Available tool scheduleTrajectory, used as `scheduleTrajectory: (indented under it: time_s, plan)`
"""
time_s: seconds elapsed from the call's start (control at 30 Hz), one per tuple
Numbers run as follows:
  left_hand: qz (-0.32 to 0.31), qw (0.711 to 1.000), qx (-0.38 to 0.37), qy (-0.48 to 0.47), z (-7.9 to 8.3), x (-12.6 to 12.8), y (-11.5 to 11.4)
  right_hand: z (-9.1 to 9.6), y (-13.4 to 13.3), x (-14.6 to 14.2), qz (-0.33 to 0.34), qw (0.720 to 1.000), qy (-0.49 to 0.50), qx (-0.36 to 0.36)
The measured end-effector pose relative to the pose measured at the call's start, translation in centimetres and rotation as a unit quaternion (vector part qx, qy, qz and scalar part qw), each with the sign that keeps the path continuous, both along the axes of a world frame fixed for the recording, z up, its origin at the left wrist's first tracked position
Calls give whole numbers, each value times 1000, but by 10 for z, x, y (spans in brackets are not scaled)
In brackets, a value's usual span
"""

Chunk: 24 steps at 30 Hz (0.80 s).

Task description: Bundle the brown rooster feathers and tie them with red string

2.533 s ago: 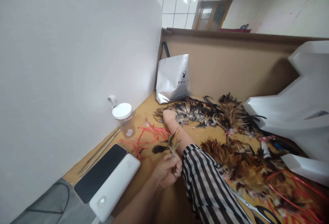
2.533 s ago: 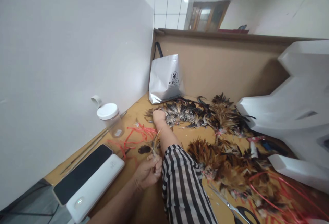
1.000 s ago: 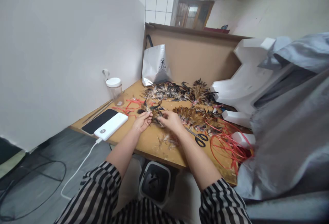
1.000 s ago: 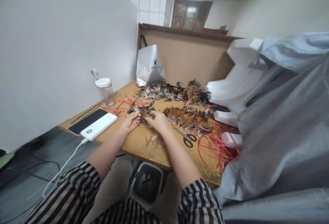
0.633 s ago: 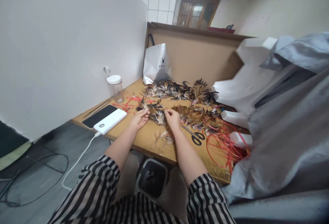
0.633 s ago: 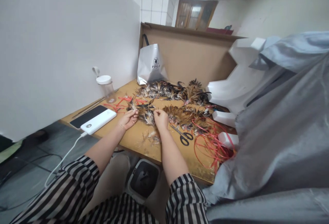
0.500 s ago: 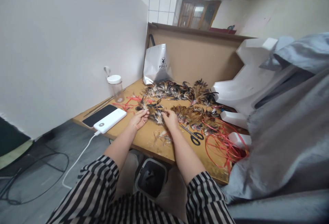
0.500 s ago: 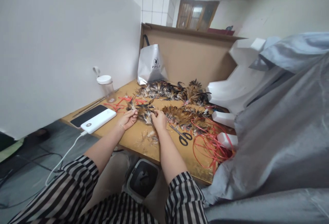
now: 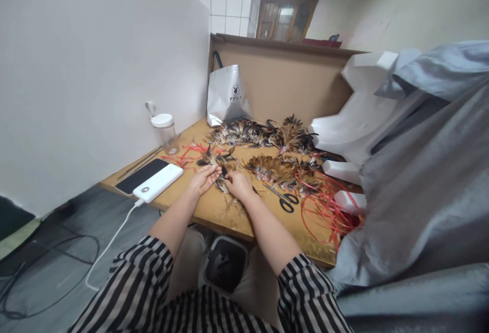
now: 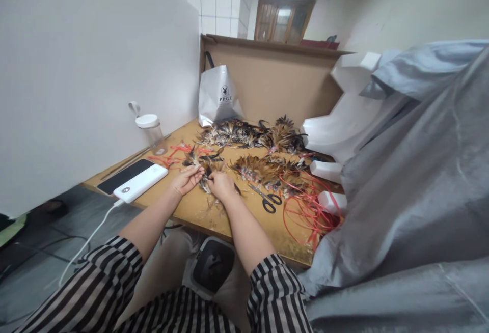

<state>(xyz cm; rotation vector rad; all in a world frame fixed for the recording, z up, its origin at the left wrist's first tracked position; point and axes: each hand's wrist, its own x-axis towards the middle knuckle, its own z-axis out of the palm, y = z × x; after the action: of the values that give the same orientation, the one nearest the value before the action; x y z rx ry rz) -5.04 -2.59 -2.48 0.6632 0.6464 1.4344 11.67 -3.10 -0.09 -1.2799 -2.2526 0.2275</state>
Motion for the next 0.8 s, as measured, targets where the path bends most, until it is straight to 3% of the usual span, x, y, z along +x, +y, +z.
scheduleTrajectory:
  time_s: [0.2,0.4,0.6,0.8]
  plan:
    - [-8,1000,-3,25,0,2,0,-9,16,5,17,989,124,-79]
    - [-4,999,-15,41,3,4,-1,-16,37,17,1,941,311,-135]
    - [-9,998,-23,49,5,6,-2,-18,45,26,-27,928,334,-161]
    - [-8,999,-23,47,4,5,-2,-6,39,27,-25,920,349,-175]
